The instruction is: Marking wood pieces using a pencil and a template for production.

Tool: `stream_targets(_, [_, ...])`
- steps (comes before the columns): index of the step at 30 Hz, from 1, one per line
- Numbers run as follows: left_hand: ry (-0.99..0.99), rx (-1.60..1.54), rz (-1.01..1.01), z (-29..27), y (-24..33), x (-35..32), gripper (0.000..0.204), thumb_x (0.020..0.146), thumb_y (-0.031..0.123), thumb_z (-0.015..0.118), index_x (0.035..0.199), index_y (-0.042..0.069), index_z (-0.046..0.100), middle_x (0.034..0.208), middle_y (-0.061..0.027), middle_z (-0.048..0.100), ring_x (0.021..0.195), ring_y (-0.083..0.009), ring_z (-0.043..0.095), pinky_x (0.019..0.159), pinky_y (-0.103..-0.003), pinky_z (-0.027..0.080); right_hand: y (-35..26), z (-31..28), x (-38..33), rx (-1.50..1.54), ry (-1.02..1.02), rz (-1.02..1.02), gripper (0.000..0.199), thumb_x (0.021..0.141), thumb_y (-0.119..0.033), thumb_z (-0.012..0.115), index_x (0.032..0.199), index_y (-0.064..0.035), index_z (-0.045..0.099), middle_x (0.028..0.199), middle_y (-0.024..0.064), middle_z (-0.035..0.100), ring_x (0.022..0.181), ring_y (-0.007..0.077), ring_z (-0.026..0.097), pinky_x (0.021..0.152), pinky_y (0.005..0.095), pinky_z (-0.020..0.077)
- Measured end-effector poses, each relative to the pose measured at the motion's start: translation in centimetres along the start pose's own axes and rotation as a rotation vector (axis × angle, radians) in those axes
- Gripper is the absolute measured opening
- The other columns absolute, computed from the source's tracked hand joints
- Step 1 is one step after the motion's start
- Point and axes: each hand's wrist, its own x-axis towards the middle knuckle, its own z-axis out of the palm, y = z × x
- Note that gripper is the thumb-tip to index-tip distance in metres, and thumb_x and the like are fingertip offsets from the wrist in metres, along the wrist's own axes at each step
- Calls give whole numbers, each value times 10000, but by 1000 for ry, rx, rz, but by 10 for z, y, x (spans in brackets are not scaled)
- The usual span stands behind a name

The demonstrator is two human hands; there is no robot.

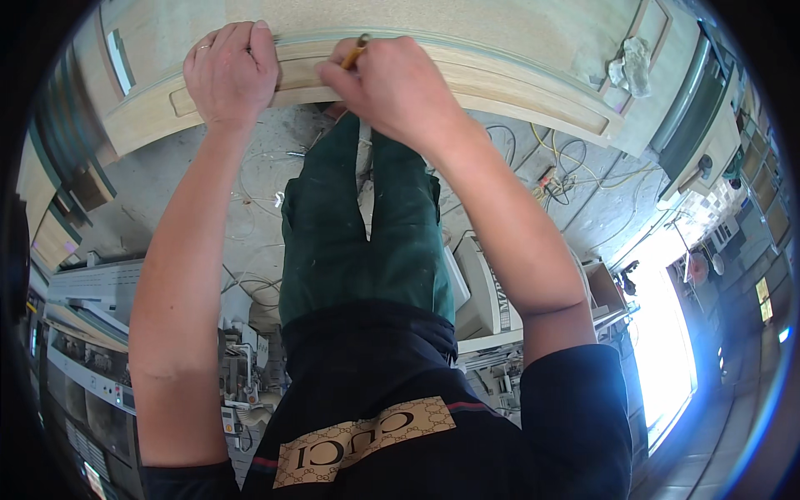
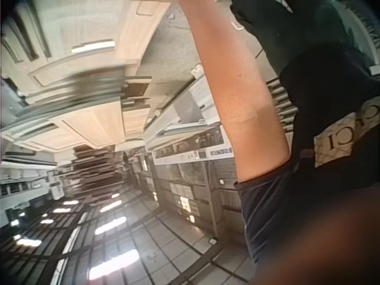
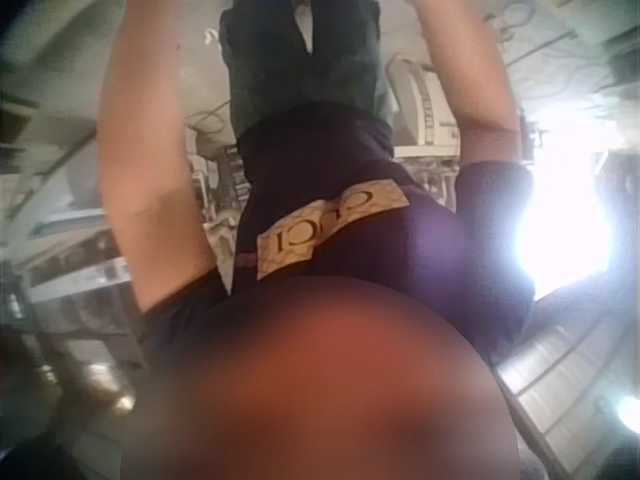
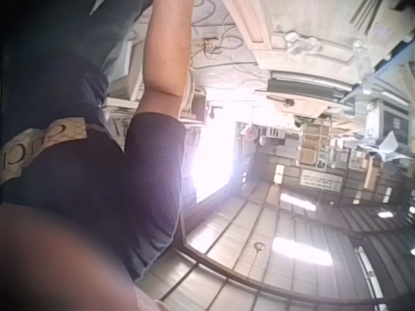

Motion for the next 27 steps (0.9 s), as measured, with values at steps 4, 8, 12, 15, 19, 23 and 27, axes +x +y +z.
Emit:
stream_targets(4, [-15,-3,7,-3,2,1,369,1034,338,513,928,109,783,1021,-46,781,1053,-315,695,1027,-436,464,43,-30,-30,-81,64,41,352,1051,-346,659,985,-20,777,795,96,733,615,246,640,663,338,534])
stream_targets(8, [-43,9,5,-3,3,1,368,1032,331,516,914,106,781,1019,-48,782,1047,-313,697,1021,-435,467,71,-56,-59,-39,43,169,393,1059,-370,652,983,-6,776,793,84,730,643,200,665,696,321,547])
stream_targets(12, [-34,-28,-8,2,-1,0,354,1018,320,515,907,111,778,998,-42,778,1047,-298,694,1062,-449,440,59,-41,-56,36,98,175,363,1064,-343,648,988,-9,770,831,81,749,680,214,686,706,317,550])
stream_targets(15, [-20,-26,3,2,-2,2,364,1009,308,518,858,104,779,954,-45,781,998,-308,708,1018,-436,471,50,-32,-50,-94,67,61,284,1080,-269,622,1081,-22,762,950,92,770,725,204,702,719,319,557])
stream_targets(19, [-9,-33,16,0,-3,2,351,1001,293,530,841,100,775,937,-58,776,970,-313,710,984,-442,486,62,-35,-73,475,341,-57,161,1051,-101,625,1119,-14,742,1090,132,777,859,247,739,800,336,578])
stream_targets(23, [2,-50,30,-3,7,6,338,997,279,538,837,93,770,930,-68,771,957,-322,705,969,-449,488,127,-41,-107,20,551,-151,145,1008,-34,651,1131,-27,727,1149,147,771,1025,304,734,923,379,561])
stream_targets(27, [14,-60,22,-6,11,7,327,996,270,548,824,84,755,926,-92,765,954,-343,696,933,-460,491,167,-45,-102,-221,704,-89,211,952,-64,728,1162,-63,717,1204,134,760,1142,333,697,1020,423,510])
